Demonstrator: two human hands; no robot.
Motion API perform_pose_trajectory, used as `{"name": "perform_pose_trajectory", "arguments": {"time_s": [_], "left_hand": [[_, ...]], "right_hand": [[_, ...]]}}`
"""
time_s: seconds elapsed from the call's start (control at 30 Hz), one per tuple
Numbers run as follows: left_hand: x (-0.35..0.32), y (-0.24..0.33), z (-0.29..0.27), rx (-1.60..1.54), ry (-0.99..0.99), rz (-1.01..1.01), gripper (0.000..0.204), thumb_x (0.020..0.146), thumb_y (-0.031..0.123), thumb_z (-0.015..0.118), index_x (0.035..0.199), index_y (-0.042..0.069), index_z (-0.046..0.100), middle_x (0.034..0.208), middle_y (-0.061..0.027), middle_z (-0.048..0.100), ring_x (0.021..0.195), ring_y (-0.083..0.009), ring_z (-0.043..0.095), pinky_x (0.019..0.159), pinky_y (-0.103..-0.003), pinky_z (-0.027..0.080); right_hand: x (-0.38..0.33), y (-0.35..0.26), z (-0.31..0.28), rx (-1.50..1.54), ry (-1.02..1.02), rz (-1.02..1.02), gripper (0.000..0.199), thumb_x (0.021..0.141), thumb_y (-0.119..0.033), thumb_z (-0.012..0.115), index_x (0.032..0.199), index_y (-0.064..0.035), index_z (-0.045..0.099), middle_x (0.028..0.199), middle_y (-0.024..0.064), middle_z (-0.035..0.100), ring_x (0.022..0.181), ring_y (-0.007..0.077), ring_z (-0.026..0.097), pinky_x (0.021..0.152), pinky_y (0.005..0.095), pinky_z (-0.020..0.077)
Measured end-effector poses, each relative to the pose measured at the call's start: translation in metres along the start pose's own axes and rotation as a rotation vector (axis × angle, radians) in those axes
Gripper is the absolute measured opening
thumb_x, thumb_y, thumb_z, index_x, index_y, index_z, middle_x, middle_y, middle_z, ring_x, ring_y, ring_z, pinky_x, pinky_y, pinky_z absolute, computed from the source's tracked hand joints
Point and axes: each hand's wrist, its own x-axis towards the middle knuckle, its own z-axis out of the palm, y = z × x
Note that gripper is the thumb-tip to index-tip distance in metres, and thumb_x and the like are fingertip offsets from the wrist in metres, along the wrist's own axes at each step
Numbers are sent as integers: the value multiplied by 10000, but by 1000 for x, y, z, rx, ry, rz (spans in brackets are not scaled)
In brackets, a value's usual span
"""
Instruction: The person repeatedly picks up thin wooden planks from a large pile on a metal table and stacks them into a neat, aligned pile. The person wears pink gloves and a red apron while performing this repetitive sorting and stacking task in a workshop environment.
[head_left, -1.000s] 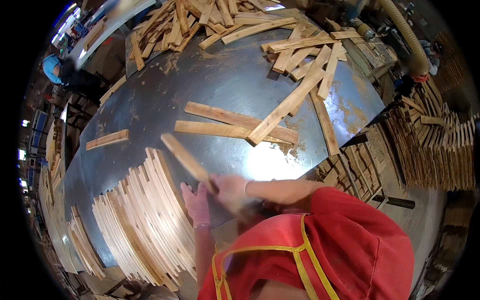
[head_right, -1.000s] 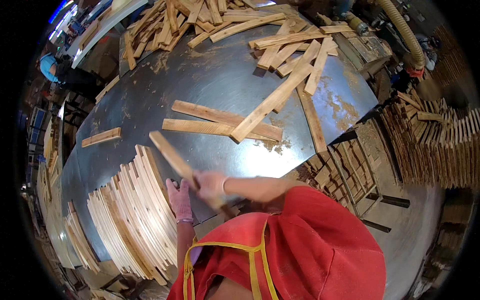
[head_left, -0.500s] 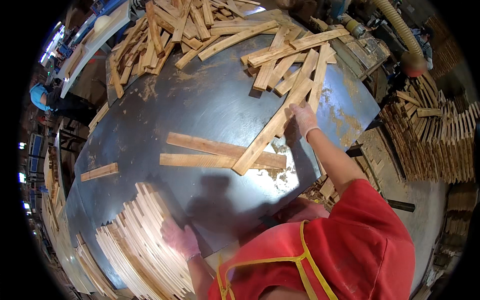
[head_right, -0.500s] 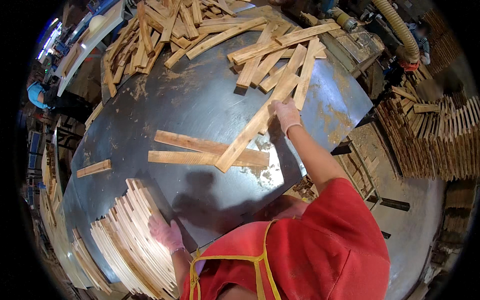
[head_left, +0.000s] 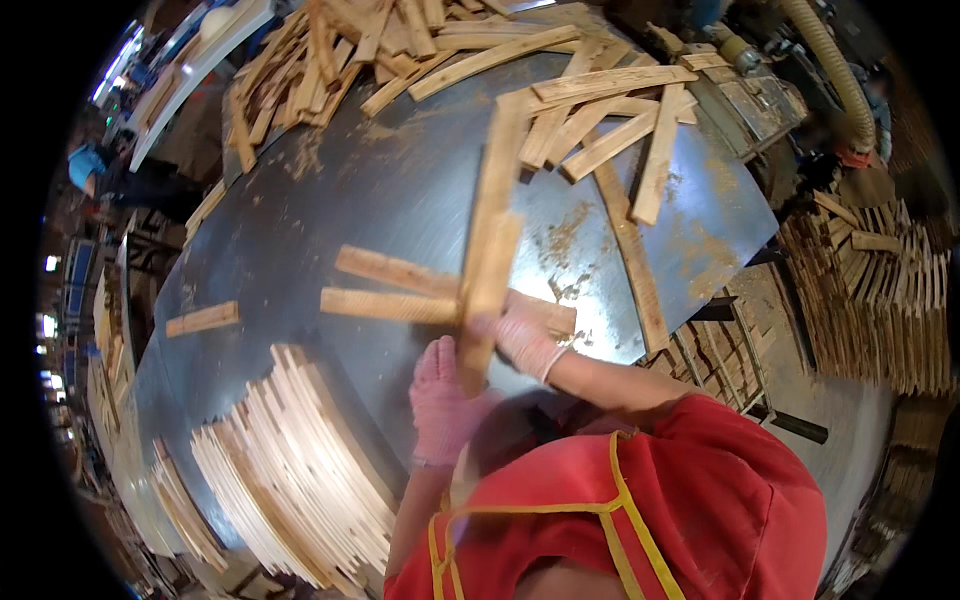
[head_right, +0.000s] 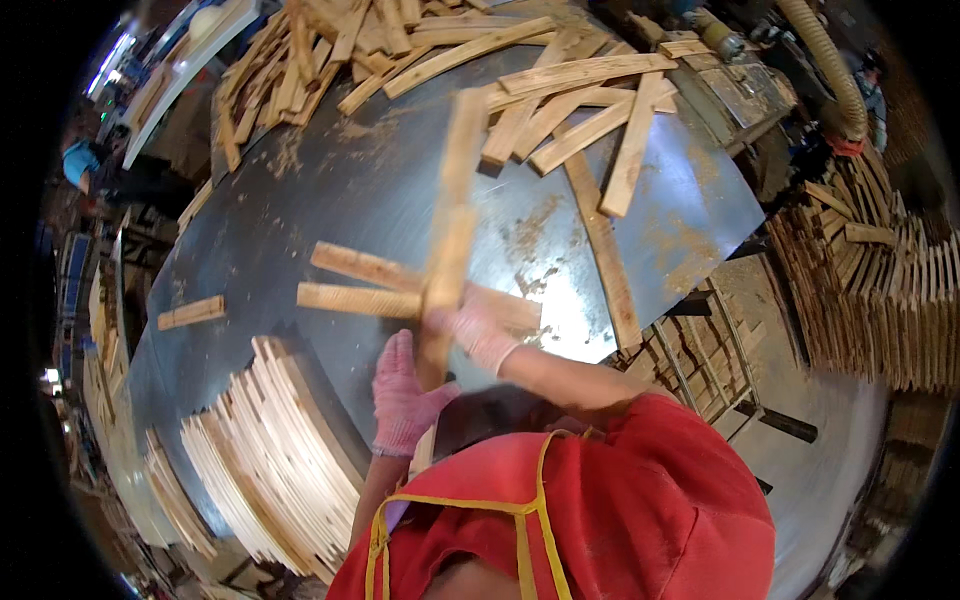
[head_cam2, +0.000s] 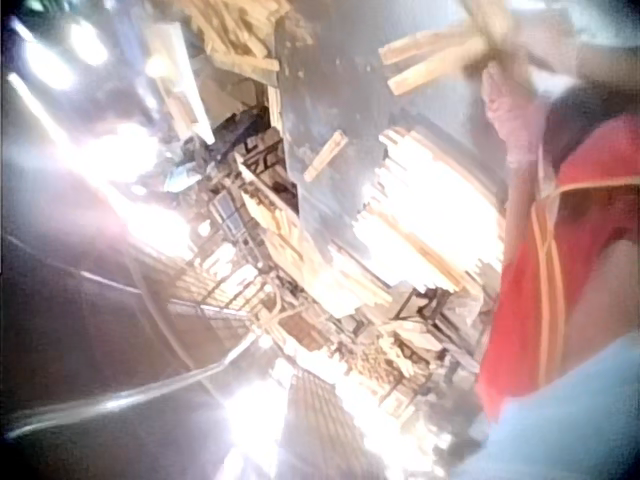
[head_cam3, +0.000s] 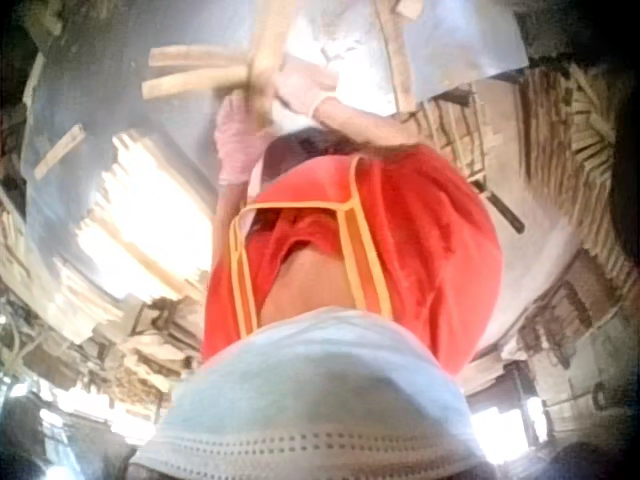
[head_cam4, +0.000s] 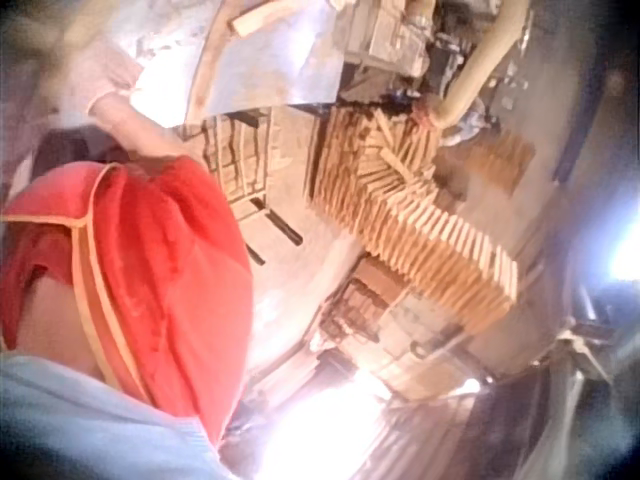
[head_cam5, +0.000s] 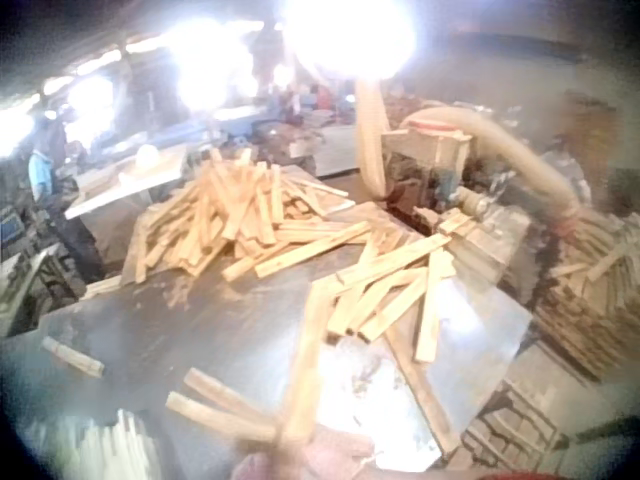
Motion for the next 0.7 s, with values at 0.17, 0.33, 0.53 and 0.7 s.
{"name": "perform_pose_trajectory", "arguments": {"time_s": [0.17, 0.33, 0.53, 0.7], "left_hand": [[-75, -47, 11, -510, -328, -824, 1128, 820, 370, 861, 1730, 156, 230, 1316, -223, 737, 1162, -388, 738, 1003, -424, 587], [-131, -65, 13, -746, -325, -708, 810, 939, 364, 748, 1646, 175, 402, 1269, -242, 737, 1158, -403, 723, 1019, -479, 559], [-161, -163, 60, -550, 203, -742, 639, 953, 449, 752, 1415, 28, 617, 1193, -210, 710, 1165, -410, 678, 1047, -487, 535], [-91, -116, -14, 112, 10, -643, 825, 946, 462, 758, 1588, 39, 457, 1355, -200, 645, 1233, -414, 652, 1032, -498, 537]], "right_hand": [[-25, 29, 58, -387, -265, 308, 707, 1012, -442, 712, 1502, 16, 487, 1306, 176, 661, 1172, 259, 623, 1037, 417, 499], [3, 96, 90, -399, -41, 277, 791, 975, -456, 687, 1524, 74, 479, 1202, 278, 741, 1052, 391, 727, 936, 480, 563], [-46, 127, 145, -954, -374, 115, 582, 923, -336, 666, 1362, 42, 605, 1159, 318, 732, 1086, 465, 723, 971, 502, 569], [-80, 126, 165, -1273, -1144, 77, 648, 925, -452, 723, 1453, -93, 614, 1239, 217, 762, 1180, 390, 712, 1047, 479, 528]]}}
